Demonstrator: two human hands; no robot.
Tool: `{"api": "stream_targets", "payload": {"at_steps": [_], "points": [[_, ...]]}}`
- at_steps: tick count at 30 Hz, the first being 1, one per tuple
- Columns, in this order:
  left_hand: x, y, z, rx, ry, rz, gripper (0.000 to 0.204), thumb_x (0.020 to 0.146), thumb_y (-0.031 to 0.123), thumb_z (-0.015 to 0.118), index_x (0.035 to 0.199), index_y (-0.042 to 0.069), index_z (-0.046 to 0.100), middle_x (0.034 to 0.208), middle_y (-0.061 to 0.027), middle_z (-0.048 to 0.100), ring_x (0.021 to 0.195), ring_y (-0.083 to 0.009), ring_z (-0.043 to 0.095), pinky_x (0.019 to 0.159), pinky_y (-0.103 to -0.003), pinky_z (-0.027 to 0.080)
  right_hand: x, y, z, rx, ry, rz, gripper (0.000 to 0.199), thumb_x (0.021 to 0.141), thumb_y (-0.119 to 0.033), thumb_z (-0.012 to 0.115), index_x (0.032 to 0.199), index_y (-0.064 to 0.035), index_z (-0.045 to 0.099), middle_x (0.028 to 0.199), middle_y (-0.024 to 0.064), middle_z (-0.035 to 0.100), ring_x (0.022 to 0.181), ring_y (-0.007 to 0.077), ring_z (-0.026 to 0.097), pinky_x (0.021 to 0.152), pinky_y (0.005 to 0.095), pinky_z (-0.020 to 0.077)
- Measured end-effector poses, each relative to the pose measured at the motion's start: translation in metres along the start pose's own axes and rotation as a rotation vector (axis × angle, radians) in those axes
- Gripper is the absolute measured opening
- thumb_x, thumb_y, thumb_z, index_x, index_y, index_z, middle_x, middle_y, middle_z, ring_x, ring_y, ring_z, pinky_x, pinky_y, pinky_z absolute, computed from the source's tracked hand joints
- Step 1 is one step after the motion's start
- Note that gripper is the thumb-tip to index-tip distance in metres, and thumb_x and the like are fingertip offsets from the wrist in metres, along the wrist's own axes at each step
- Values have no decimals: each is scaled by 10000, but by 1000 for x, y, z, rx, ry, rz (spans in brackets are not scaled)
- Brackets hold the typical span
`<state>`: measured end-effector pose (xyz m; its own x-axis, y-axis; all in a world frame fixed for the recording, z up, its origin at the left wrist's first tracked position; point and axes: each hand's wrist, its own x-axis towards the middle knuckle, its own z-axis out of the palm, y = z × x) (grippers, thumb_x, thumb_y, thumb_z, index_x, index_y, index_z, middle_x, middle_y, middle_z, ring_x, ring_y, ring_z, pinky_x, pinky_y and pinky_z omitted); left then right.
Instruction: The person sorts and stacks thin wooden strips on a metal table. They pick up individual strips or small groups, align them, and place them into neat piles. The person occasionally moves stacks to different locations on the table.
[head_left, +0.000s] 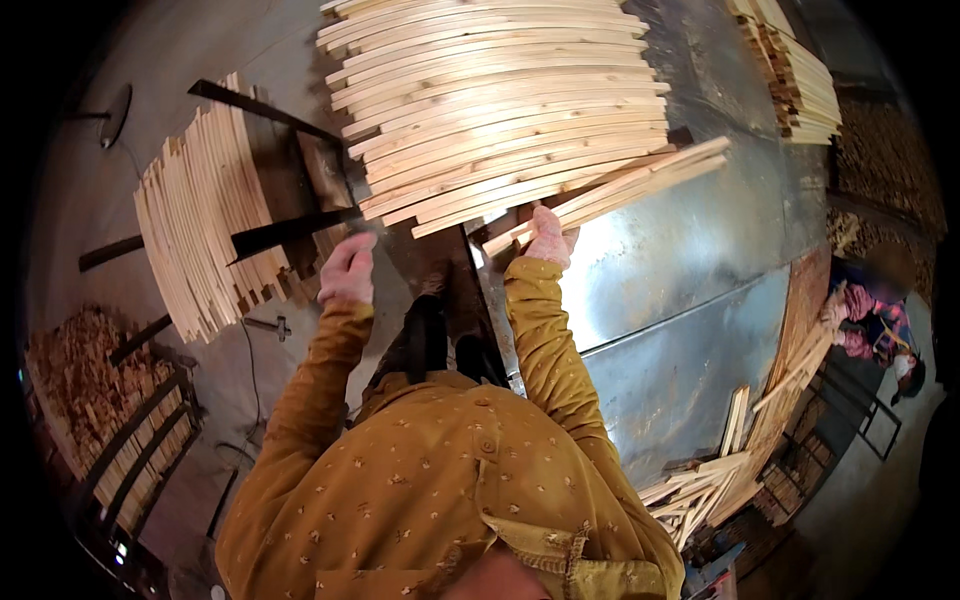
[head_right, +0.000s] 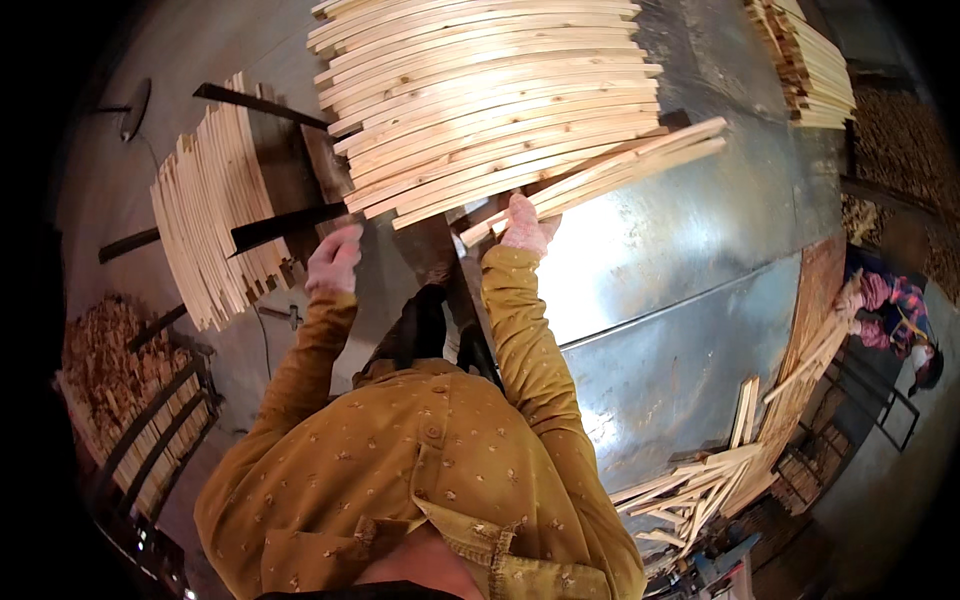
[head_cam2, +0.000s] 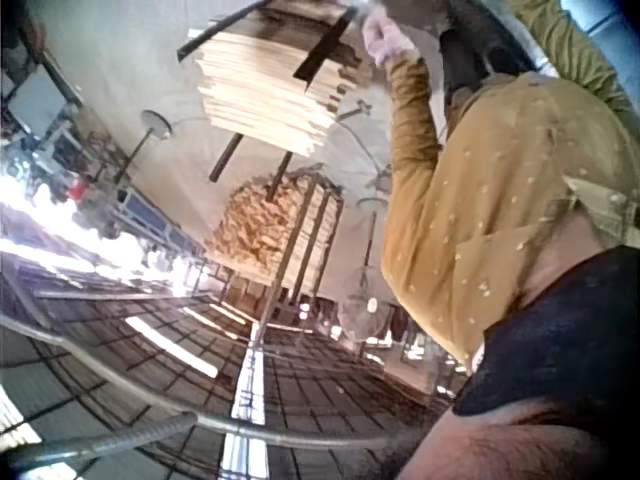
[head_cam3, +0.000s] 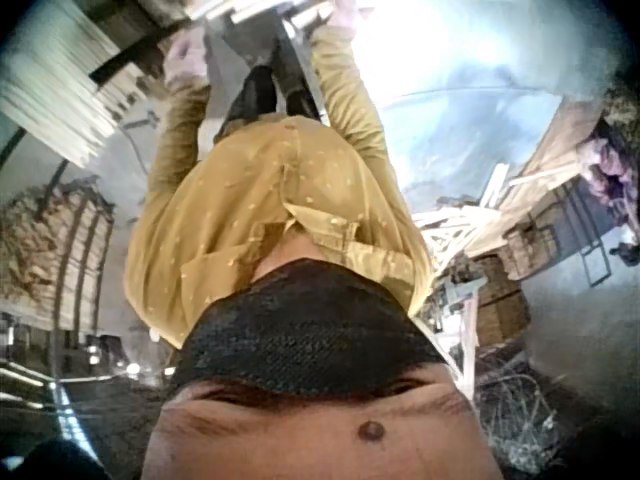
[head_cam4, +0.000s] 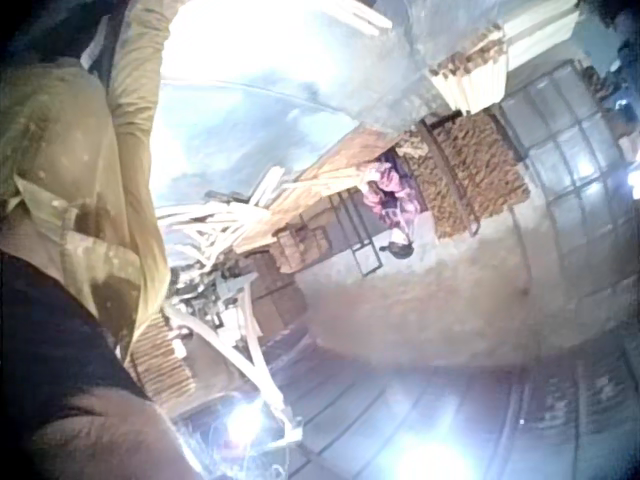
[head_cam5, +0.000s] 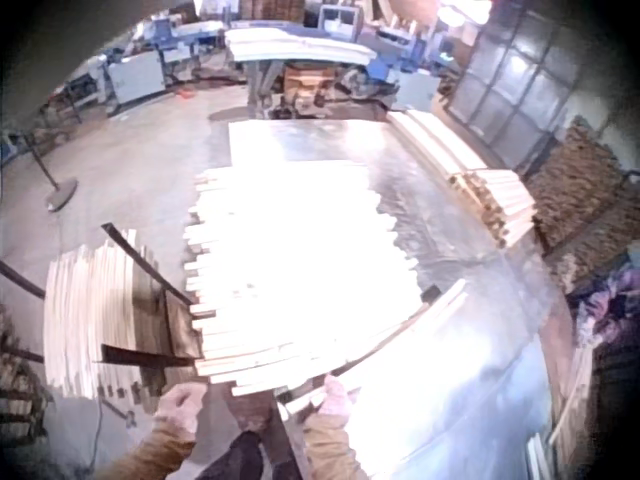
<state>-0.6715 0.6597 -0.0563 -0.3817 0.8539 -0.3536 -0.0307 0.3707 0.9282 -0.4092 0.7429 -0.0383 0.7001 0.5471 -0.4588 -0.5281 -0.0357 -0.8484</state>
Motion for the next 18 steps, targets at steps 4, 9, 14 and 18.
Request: {"api": "stream_targets", "payload": {"at_steps": [4, 9, 14, 18], "points": [[-45, 39, -1, -8, 69, 108, 223, 913, 128, 630, 1112, 32, 652, 908, -16, 642, 743, -83, 555, 681, -220, 484, -13, -48, -39, 137, -328, 87, 409, 780, 80, 595, 1167, -20, 506, 946, 90, 585, 736, 204, 610, 612, 316, 528], [-64, 117, 69, 83, -510, 274, 394, 911, 140, 661, 1274, 19, 567, 1279, -153, 554, 1131, -219, 549, 987, -349, 446, -78, -98, -61, 44, -452, 62, 638, 799, 83, 572, 1377, -98, 374, 1096, 129, 590, 831, 224, 642, 689, 358, 582], [-74, 124, 161, -170, -917, 18, 704, 881, 256, 733, 1455, 33, 392, 1221, -129, 609, 1155, -246, 556, 1020, -370, 440, -129, -100, -85, -156, -859, 32, 871, 776, 51, 612, 1523, -56, 177, 1298, 121, 494, 1107, 202, 541, 924, 327, 487], [-76, 98, 137, -556, -847, -222, 606, 849, 176, 761, 1375, 52, 487, 1103, -91, 647, 1036, -228, 609, 907, -348, 511, -145, -107, -103, -306, -961, 123, 934, 790, 35, 628, 1550, -52, 91, 1373, 127, 453, 1204, 220, 496, 1004, 351, 439]]}}
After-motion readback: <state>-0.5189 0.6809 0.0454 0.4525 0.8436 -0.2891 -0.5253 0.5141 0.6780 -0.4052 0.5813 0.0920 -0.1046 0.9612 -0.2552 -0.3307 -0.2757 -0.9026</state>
